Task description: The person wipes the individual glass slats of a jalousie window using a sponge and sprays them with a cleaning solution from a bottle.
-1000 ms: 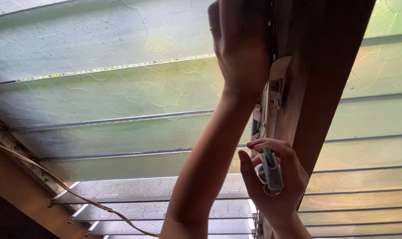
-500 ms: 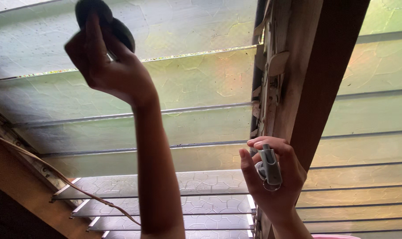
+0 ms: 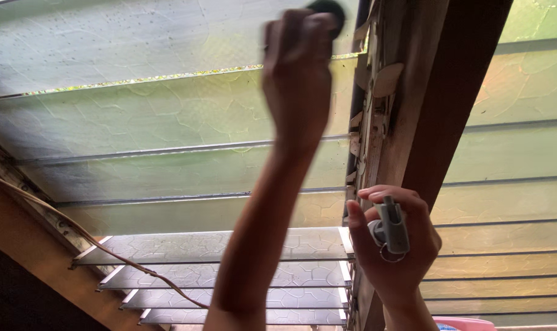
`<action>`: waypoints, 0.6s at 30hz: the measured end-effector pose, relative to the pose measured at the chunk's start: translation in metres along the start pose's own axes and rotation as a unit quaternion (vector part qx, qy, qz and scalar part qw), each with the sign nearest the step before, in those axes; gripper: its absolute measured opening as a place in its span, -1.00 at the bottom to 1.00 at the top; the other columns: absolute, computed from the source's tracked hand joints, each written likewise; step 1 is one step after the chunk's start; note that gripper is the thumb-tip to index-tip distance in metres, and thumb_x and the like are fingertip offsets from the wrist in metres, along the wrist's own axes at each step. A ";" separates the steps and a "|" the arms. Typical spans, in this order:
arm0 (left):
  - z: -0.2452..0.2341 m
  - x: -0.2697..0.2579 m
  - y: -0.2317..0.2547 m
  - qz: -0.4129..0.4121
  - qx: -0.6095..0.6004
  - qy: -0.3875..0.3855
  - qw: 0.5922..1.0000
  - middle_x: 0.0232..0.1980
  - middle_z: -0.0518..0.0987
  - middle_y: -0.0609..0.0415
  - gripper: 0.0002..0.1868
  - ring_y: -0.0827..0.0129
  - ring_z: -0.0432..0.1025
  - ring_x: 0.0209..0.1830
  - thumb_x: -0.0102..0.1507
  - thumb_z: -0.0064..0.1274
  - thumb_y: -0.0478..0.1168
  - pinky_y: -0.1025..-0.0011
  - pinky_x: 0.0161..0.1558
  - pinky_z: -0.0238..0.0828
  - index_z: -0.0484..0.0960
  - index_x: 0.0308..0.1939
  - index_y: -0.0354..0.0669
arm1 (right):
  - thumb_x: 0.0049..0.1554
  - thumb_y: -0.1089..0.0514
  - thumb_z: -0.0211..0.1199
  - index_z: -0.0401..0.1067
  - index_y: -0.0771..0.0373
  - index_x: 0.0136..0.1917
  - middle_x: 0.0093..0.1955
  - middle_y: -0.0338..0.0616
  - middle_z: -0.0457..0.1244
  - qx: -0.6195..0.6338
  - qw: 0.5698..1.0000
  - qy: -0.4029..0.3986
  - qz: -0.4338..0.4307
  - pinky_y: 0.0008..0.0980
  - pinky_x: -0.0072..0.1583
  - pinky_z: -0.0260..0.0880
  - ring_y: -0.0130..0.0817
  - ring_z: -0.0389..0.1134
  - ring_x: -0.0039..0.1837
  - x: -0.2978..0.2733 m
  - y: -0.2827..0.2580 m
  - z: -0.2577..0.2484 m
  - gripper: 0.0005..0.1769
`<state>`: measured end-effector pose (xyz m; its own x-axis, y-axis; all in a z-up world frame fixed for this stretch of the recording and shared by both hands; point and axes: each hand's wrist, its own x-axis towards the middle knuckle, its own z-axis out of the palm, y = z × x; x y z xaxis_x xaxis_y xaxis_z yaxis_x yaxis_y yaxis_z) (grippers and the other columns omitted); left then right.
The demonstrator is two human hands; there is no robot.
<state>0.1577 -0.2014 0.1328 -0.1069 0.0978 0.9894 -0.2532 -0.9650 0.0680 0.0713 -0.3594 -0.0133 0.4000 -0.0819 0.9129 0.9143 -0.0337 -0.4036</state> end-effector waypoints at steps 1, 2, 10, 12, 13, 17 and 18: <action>-0.015 0.004 -0.017 0.027 0.031 0.020 0.999 -0.01 0.56 0.20 -0.82 0.27 0.49 0.02 0.33 0.18 -0.38 0.36 0.00 0.53 0.58 -0.08 0.00 | 0.20 0.31 0.41 0.31 0.25 0.17 0.04 -0.13 0.39 -0.003 1.000 0.002 -0.003 -0.63 -0.10 0.46 -0.54 0.48 -0.11 -0.001 0.001 -0.003 -0.65; -0.033 0.009 -0.035 0.055 0.062 0.039 0.996 0.01 0.57 0.21 -0.76 0.23 0.48 0.05 0.28 0.19 -0.42 0.34 0.06 0.53 0.58 -0.06 0.00 | 0.20 0.32 0.41 0.31 0.25 0.16 -0.04 -0.19 0.38 -0.001 1.000 0.003 -0.001 -0.59 -0.04 0.46 -0.51 0.49 -0.08 -0.002 0.002 -0.005 -0.66; -0.064 0.018 -0.077 -0.051 0.061 0.166 0.983 0.01 0.62 0.10 -0.73 0.25 0.56 0.11 0.29 0.17 -0.49 0.35 0.16 0.59 0.63 -0.01 -0.07 | 0.13 0.34 0.41 0.32 0.22 0.11 0.08 -0.07 0.37 0.033 0.999 -0.005 0.038 -0.67 -0.18 0.35 -0.62 0.40 -0.23 0.000 -0.006 -0.011 -0.65; -0.032 0.004 -0.044 -0.030 0.020 0.148 0.988 0.08 0.59 0.10 -0.64 0.24 0.52 0.17 0.33 0.13 -0.49 0.36 0.23 0.56 0.60 0.14 -0.02 | 0.13 0.34 0.41 0.32 0.22 0.11 0.07 -0.08 0.38 0.039 0.998 -0.007 0.040 -0.68 -0.20 0.35 -0.62 0.41 -0.23 0.001 -0.008 -0.010 -0.65; -0.018 -0.001 -0.025 -0.022 0.003 0.135 0.991 0.11 0.58 0.10 -0.60 0.24 0.50 0.18 0.32 0.12 -0.48 0.37 0.26 0.54 0.58 0.18 0.02 | 0.13 0.34 0.41 0.33 0.22 0.11 0.07 -0.08 0.38 0.040 0.998 -0.007 0.042 -0.68 -0.21 0.34 -0.62 0.41 -0.23 0.001 -0.008 -0.010 -0.65; 0.013 0.001 0.023 -0.043 -0.122 0.100 0.987 0.10 0.53 0.07 -0.60 0.20 0.48 0.15 0.34 0.11 -0.49 0.37 0.20 0.48 0.58 0.19 0.00 | 0.15 0.33 0.41 0.32 0.23 0.12 0.08 -0.07 0.38 0.030 0.999 -0.014 0.024 -0.66 -0.17 0.38 -0.60 0.44 -0.19 0.000 -0.006 -0.009 -0.65; 0.016 0.005 0.027 -0.036 -0.125 0.091 0.987 0.08 0.52 0.07 -0.60 0.19 0.47 0.14 0.32 0.10 -0.49 0.35 0.20 0.47 0.58 0.17 0.00 | 0.14 0.32 0.41 0.32 0.23 0.12 0.08 -0.07 0.38 0.029 0.999 -0.017 0.023 -0.67 -0.18 0.38 -0.60 0.44 -0.19 0.000 -0.005 -0.009 -0.65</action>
<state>0.1657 -0.2306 0.1412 -0.2452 0.2276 0.9424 -0.4940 -0.8657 0.0805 0.0666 -0.3681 -0.0116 0.4423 -0.0486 0.8955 0.8968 0.0262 -0.4416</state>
